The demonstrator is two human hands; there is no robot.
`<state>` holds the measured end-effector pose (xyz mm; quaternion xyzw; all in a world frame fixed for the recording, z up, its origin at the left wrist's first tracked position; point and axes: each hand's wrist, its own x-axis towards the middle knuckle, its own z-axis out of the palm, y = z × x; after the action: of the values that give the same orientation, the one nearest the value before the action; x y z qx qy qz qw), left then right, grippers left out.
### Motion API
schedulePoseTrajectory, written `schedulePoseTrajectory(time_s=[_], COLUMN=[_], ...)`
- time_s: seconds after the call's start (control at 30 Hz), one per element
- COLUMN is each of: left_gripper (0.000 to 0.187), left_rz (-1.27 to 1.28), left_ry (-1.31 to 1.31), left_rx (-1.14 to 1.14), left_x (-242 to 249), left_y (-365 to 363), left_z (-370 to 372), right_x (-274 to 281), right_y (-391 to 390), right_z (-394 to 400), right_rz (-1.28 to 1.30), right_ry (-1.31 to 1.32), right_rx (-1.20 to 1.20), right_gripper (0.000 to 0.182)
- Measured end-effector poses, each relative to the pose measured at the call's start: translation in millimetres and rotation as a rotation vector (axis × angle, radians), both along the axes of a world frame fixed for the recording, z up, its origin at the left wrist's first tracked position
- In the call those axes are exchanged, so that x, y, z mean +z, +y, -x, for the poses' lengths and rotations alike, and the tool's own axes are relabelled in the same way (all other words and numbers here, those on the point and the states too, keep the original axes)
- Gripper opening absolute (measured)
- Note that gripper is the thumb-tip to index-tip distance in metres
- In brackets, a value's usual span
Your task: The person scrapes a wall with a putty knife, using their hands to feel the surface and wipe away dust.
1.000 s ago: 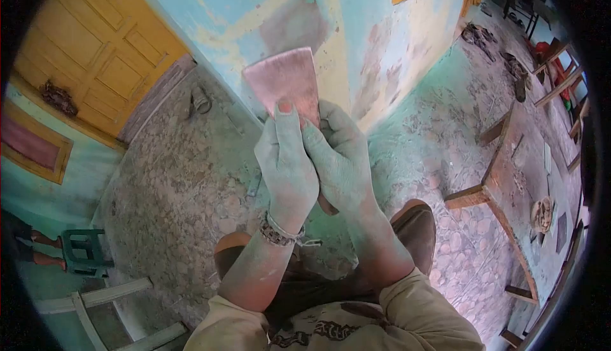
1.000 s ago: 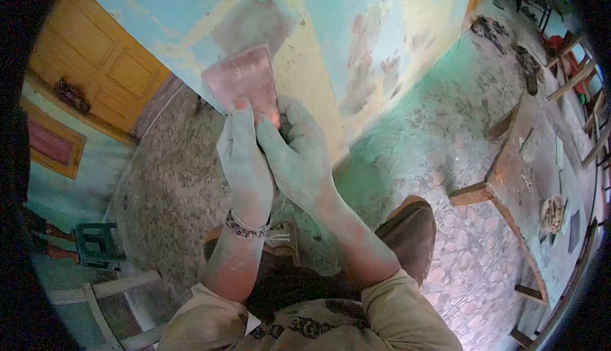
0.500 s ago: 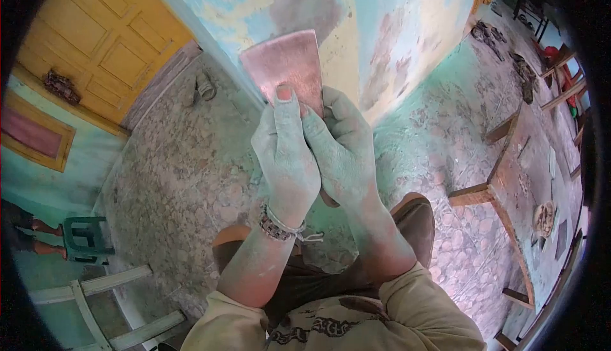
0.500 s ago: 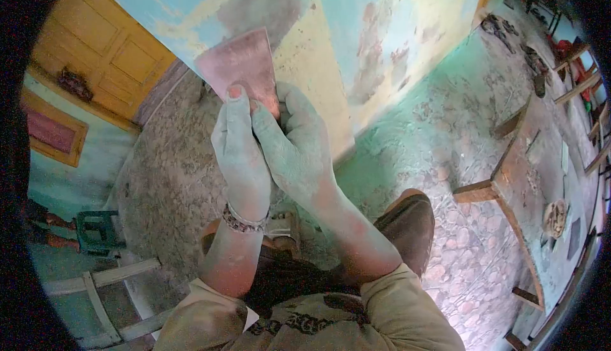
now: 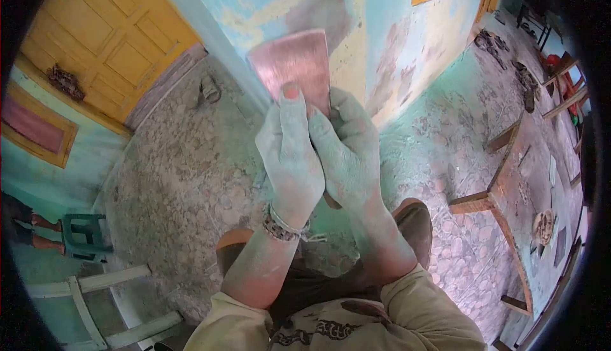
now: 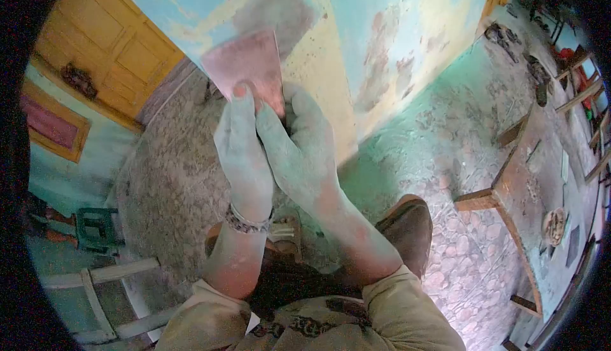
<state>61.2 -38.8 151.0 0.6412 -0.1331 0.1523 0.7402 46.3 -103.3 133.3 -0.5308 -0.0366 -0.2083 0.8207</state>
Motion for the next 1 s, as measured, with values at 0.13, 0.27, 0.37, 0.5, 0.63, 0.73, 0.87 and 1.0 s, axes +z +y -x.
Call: schedulePoseTrajectory(time_s=[0.13,0.27,0.37,0.5,0.63,0.73,0.87,1.0], left_gripper=[0.043,0.043,0.043,0.042,0.042,0.042,0.042,0.042], left_rz=[-0.026,0.039,0.077,0.022,0.005,0.041,0.032,0.031], left_ry=[0.018,0.003,0.038,-0.009,0.001,0.000,0.003,-0.025], left_rx=[0.005,-0.001,-0.036,0.002,0.017,0.013,0.006,0.005], left_x=[-6,0,2,2,7,4,11,5], left_y=[4,-2,-1,-1,-1,-1,-3,-1], left_z=[3,2,2,1,2,1,2,1], right_x=[-4,-1,-3,-2,4,7,3,8], right_y=[6,3,6,2,1,4,1,5], right_z=[2,1,4,4,1,3,2,8], right_rz=[-0.080,-0.085,-0.133,-0.047,-0.019,-0.073,-0.076,-0.072], right_ry=[-0.036,-0.027,-0.024,-0.012,-0.012,-0.027,-0.022,-0.007], right_rx=[-0.009,0.002,0.016,0.016,-0.017,-0.014,0.021,-0.018], right_gripper=[0.025,0.024,0.024,0.024,0.025,0.025,0.025,0.022])
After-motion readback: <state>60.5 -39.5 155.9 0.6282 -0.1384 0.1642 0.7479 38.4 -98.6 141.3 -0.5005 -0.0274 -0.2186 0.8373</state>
